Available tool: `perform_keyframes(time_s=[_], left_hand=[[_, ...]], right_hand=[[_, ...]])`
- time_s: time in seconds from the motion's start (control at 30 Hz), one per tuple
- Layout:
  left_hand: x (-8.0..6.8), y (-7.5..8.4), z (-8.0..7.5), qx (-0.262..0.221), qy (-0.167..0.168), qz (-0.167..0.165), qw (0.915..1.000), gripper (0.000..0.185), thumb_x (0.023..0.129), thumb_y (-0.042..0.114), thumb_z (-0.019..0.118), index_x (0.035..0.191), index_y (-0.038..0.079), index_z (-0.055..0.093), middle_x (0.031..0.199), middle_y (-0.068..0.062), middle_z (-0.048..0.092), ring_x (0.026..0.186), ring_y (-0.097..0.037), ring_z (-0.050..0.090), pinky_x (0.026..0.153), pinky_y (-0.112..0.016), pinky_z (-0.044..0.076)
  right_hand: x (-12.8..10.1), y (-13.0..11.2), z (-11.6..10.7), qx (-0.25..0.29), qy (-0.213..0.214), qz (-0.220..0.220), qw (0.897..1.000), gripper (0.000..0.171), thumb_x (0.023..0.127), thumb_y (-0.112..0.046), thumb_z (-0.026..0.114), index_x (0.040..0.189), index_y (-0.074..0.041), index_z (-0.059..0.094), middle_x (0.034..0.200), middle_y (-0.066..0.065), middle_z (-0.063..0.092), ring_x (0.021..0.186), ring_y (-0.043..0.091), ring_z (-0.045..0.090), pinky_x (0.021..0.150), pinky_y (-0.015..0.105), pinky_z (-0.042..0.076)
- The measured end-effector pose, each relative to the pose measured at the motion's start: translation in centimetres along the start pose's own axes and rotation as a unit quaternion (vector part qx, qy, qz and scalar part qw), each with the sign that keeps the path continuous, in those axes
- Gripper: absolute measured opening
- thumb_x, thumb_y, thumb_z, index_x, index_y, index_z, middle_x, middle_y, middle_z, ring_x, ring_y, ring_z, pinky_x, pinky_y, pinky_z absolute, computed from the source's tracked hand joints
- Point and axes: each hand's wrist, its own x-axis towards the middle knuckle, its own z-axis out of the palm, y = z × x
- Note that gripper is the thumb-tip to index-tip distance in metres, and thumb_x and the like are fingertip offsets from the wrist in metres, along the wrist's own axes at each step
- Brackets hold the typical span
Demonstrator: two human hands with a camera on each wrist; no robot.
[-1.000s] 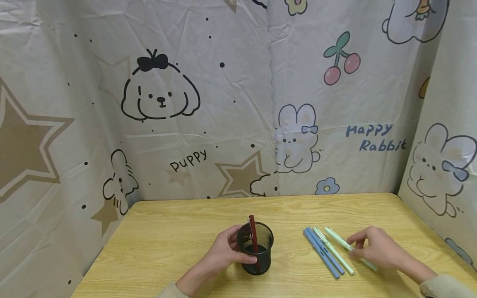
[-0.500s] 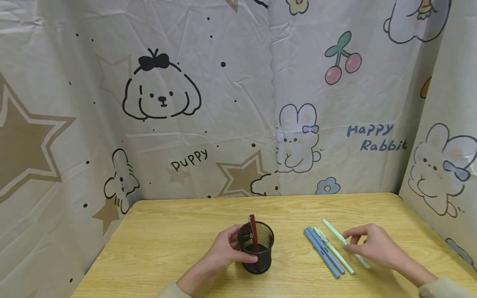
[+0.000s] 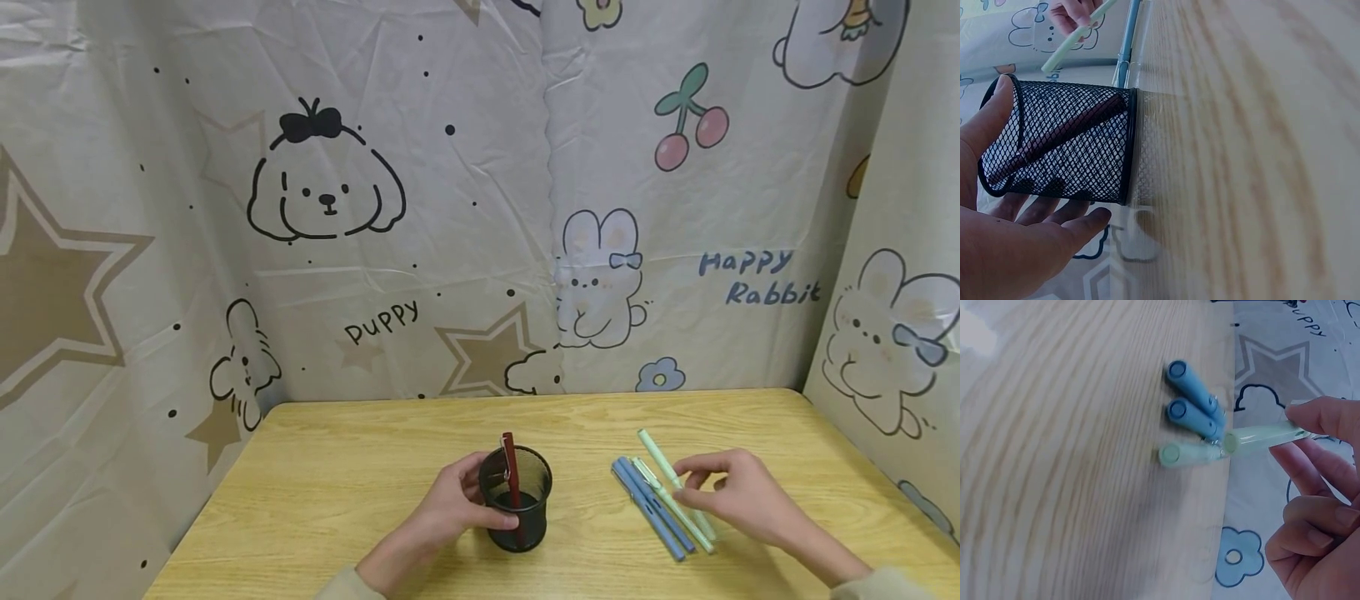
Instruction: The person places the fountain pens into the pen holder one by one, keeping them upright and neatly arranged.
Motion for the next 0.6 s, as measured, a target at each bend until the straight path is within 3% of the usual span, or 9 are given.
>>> perform_keyframes(time_s=[0.6], left_hand=[[0.0,0.1,0.0,0.004,0.004,-0.006,1.0,0.074,0.077,-0.009,0.089,0.144,0.003,0.059,0.135,-0.022,0.066,0.12,-0.035,0.067,0.108,-0.049,0.051]], right_hand=[[0.3,-2.6,1.6,0.038,0.026,-0.02,0.999,0.03,0.086,-0.02,0.089,0.112,-0.005,0.081,0.084,-0.01,0.074,0.086,0.008,0.064,0.071,0.026,0.052]])
